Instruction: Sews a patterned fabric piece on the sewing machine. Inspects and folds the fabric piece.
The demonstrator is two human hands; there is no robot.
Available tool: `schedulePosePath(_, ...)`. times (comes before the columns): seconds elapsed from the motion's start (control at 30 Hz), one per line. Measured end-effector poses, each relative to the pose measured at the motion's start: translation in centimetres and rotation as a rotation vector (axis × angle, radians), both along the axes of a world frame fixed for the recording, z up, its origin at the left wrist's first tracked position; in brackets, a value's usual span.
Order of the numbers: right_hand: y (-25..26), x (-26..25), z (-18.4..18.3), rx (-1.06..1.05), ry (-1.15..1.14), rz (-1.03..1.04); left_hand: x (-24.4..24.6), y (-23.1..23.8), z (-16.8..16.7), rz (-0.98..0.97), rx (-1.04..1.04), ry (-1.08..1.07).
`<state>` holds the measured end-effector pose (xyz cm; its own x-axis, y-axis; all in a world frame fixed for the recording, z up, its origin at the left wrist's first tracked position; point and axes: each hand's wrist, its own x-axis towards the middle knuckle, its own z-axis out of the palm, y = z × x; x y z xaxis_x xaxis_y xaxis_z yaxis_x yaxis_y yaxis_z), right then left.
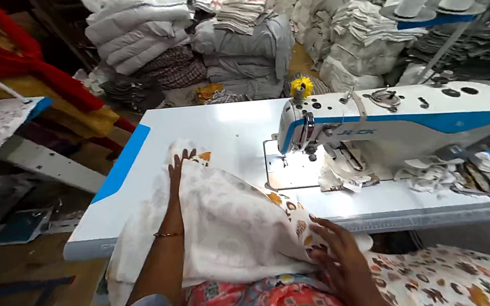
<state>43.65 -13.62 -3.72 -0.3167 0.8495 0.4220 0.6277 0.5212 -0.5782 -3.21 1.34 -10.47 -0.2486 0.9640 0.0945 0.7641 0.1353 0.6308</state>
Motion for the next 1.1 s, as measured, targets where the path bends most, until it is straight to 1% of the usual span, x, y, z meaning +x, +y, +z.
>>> schedulePosePath(0.03, 0.0, -0.8, -0.7, 0.029, -0.019, 0.042, 0.0, 0.3, -0.1, 0.042, 0.004, 0.076)
schedulePosePath(0.07, 0.4, -1.8, -1.3, 0.078, -0.048, 0.071, -0.1, 0.5, -0.2, 0.080, 0.040, 0.101)
schedulePosePath(0.1, 1.1, -2.8, -1.7, 0.128, -0.101, 0.091, 0.1, 0.7, 0.3, 0.112, 0.085, 0.117)
schedulePosePath(0.13, 1.9, -3.8, -2.0, 0.167, -0.156, 0.100, 0.7, 0.7, 1.3, 0.145, 0.145, 0.196)
schedulePosePath(0.2, 2.9, -5.1, -2.3, 0.155, -0.240, 0.090, 2.2, 0.3, 3.5, 0.216, 0.214, 0.374)
schedulePosePath(0.27, 3.0, -4.9, -1.5, 0.082, -0.233, 0.057, 2.8, -0.4, 4.4, 0.271, 0.140, 0.456)
schedulePosePath(0.33, 2.9, -3.3, -0.1, 0.004, -0.208, -0.006, 2.3, -1.4, 4.5, 0.327, 0.032, 0.402)
schedulePosePath(0.43, 3.8, 0.0, 0.6, -0.026, -0.163, -0.103, 0.6, -1.6, 3.8, 0.390, 0.018, 0.332)
schedulePosePath(0.5, 4.6, 0.6, 0.4, -0.015, -0.109, -0.109, 0.7, -1.1, 3.8, 0.402, 0.009, 0.353)
schedulePosePath(0.6, 5.7, -2.4, -0.1, 0.014, -0.060, -0.078, 1.6, -0.4, 3.9, 0.373, 0.028, 0.443)
schedulePosePath(0.63, 6.3, -4.0, -0.2, 0.004, -0.088, -0.067, 2.0, -0.2, 4.0, 0.364, 0.028, 0.466)
schedulePosePath(0.7, 7.8, -6.6, -0.4, -0.025, -0.213, -0.082, 2.1, -0.2, 4.0, 0.385, -0.023, 0.456)
schedulePosePath(0.77, 9.2, -7.2, 0.4, -0.162, -0.329, -0.131, 1.7, -0.6, 3.6, 0.458, -0.068, 0.395)
schedulePosePath(0.8, 9.7, -6.7, 1.3, -0.237, -0.363, -0.149, 1.3, -0.8, 3.6, 0.479, -0.109, 0.368)
schedulePosePath(0.87, 9.9, -4.4, 3.4, -0.276, -0.303, -0.131, 0.3, -1.4, 3.9, 0.448, -0.187, 0.351)
schedulePosePath(0.9, 9.5, -2.5, 4.4, -0.237, -0.223, -0.078, -0.3, -1.7, 4.1, 0.396, -0.209, 0.371)
schedulePosePath(0.97, 8.4, 2.6, 6.0, -0.082, 0.023, 0.117, -1.1, -2.2, 4.9, 0.261, -0.207, 0.434)
schedulePosePath(1.0, 7.6, 5.4, 6.7, -0.075, 0.118, 0.219, -1.0, -2.4, 4.9, 0.188, -0.164, 0.446)
schedulePosePath(1.03, 6.7, 8.4, 7.4, -0.108, 0.138, 0.297, -0.2, -2.5, 4.6, 0.113, -0.098, 0.451)
schedulePosePath(1.07, 5.8, 11.4, 7.7, -0.164, 0.065, 0.309, 1.1, -2.7, 3.9, 0.045, -0.053, 0.453)
schedulePosePath(1.1, 4.7, 14.2, 7.7, -0.263, -0.108, 0.242, 3.2, -2.8, 3.3, -0.011, -0.037, 0.441)
